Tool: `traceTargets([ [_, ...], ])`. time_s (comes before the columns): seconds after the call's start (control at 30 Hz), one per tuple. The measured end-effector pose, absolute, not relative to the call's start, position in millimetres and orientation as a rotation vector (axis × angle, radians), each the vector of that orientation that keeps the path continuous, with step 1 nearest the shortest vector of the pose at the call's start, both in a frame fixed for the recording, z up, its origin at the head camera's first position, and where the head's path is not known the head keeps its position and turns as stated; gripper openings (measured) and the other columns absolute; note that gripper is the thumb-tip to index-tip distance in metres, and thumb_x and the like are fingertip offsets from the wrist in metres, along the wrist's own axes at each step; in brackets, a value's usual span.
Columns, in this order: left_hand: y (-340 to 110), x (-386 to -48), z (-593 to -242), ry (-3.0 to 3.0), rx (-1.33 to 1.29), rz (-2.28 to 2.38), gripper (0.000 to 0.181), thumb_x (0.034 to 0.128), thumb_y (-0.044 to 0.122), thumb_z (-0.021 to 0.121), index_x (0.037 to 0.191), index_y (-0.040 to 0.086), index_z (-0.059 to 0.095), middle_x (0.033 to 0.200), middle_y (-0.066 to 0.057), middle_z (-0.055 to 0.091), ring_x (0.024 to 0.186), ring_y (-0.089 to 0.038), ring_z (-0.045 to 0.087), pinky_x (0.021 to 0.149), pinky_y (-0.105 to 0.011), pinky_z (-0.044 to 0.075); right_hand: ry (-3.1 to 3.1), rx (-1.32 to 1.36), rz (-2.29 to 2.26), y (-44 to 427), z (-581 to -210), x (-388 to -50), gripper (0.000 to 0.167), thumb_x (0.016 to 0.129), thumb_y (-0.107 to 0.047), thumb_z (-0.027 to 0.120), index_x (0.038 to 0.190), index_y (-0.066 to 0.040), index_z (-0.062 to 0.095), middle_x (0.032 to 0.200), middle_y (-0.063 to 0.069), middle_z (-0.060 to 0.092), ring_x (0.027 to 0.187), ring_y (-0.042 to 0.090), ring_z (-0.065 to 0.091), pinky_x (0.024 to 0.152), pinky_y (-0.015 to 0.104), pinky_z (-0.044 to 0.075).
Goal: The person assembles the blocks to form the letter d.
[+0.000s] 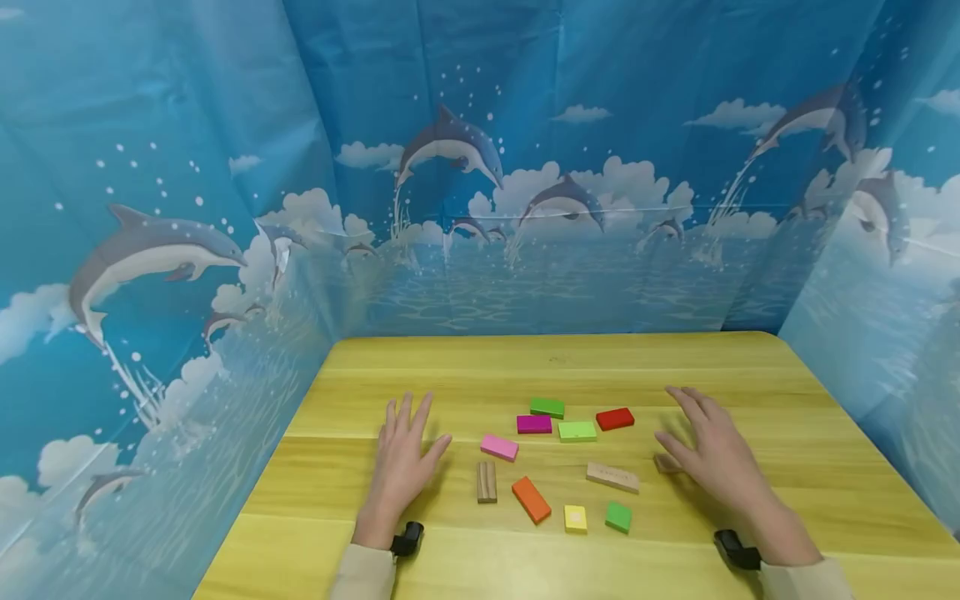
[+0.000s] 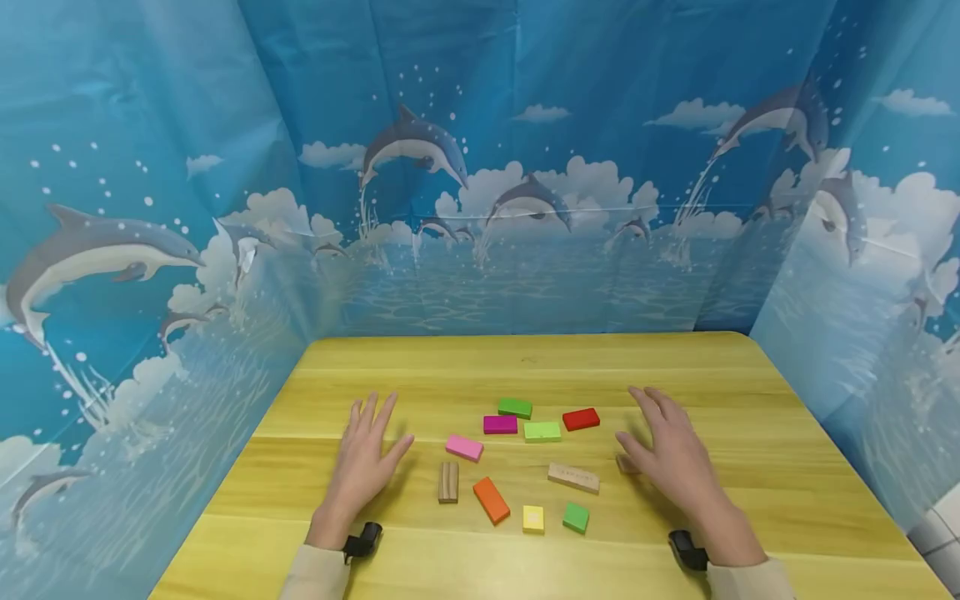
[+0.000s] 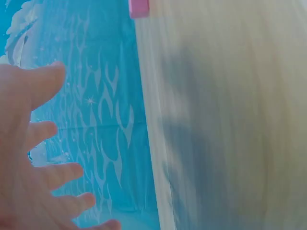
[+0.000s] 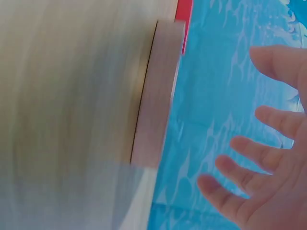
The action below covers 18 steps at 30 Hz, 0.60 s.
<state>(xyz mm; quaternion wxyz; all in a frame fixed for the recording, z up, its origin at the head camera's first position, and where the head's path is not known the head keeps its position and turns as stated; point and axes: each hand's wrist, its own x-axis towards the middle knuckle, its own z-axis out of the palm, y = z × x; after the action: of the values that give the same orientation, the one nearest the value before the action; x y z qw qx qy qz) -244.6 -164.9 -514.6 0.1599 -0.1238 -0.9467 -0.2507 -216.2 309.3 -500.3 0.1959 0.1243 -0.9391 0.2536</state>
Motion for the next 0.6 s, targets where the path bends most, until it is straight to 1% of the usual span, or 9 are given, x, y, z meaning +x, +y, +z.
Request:
traceTargets([
  [0.1, -157, -243, -511, -2.670, -0.379, -0.806, 0.077, 0.0973, 0.037, 0.068, 0.161, 0.032, 0.025, 0.164, -0.015, 0.022, 0.150, -0.040, 0.013, 0.108, -0.069, 0.026, -2.622, 0.346, 0.811, 304, -499, -215, 0.070, 0.096, -0.034, 0.070, 0.155, -0.011, 0.039, 0.143, 0.027, 0.045, 0.123, 0.051, 0.045, 0.086, 0.070, 0.040],
  [0.17, -151, -240, -509, -2.653, -0.397, -0.847, 0.074, 0.0983, 0.037, 0.066, 0.161, 0.031, 0.026, 0.162, -0.014, 0.027, 0.149, -0.040, 0.020, 0.107, -0.067, 0.030, -2.627, 0.343, 0.870, 301, -499, -213, 0.066, 0.097, -0.033, 0.070, 0.153, -0.011, 0.042, 0.141, 0.024, 0.049, 0.120, 0.047, 0.049, 0.086, 0.066, 0.044],
  [0.23, -144, -237, -506, -2.641, -0.419, -0.889, 0.071, 0.0990, 0.037, 0.065, 0.160, 0.030, 0.028, 0.159, -0.013, 0.033, 0.146, -0.037, 0.028, 0.106, -0.064, 0.035, -2.635, 0.348, 0.925, 298, -499, -212, 0.063, 0.098, -0.032, 0.069, 0.151, -0.010, 0.045, 0.138, 0.022, 0.053, 0.117, 0.042, 0.053, 0.086, 0.062, 0.047],
  [0.33, -134, -233, -503, -2.629, -0.438, -0.943, 0.069, 0.0993, 0.038, 0.063, 0.159, 0.031, 0.030, 0.154, -0.010, 0.040, 0.142, -0.031, 0.036, 0.106, -0.057, 0.039, -2.650, 0.349, 1.001, 293, -499, -211, 0.057, 0.098, -0.030, 0.068, 0.148, -0.010, 0.049, 0.134, 0.019, 0.058, 0.116, 0.037, 0.056, 0.086, 0.055, 0.052],
  [0.4, -127, -231, -501, -2.622, -0.444, -0.988, 0.068, 0.0991, 0.035, 0.065, 0.158, 0.032, 0.032, 0.152, -0.009, 0.043, 0.140, -0.030, 0.039, 0.106, -0.055, 0.040, -2.662, 0.346, 1.031, 290, -499, -210, 0.054, 0.099, -0.030, 0.067, 0.146, -0.010, 0.052, 0.129, 0.017, 0.061, 0.114, 0.035, 0.058, 0.084, 0.050, 0.054],
  [0.5, -117, -229, -501, -2.617, -0.443, -1.040, 0.068, 0.0984, 0.033, 0.067, 0.158, 0.033, 0.033, 0.151, -0.008, 0.044, 0.139, -0.029, 0.040, 0.105, -0.055, 0.041, -2.682, 0.344, 1.066, 286, -500, -210, 0.051, 0.099, -0.032, 0.067, 0.144, -0.012, 0.054, 0.125, 0.015, 0.063, 0.111, 0.033, 0.060, 0.082, 0.044, 0.056],
  [0.6, -107, -226, -501, -2.613, -0.453, -1.085, 0.067, 0.0984, 0.032, 0.067, 0.157, 0.034, 0.034, 0.150, -0.008, 0.045, 0.138, -0.029, 0.041, 0.104, -0.055, 0.042, -2.705, 0.352, 1.073, 283, -502, -210, 0.050, 0.098, -0.031, 0.068, 0.143, -0.012, 0.055, 0.123, 0.013, 0.064, 0.109, 0.032, 0.062, 0.081, 0.042, 0.057],
])
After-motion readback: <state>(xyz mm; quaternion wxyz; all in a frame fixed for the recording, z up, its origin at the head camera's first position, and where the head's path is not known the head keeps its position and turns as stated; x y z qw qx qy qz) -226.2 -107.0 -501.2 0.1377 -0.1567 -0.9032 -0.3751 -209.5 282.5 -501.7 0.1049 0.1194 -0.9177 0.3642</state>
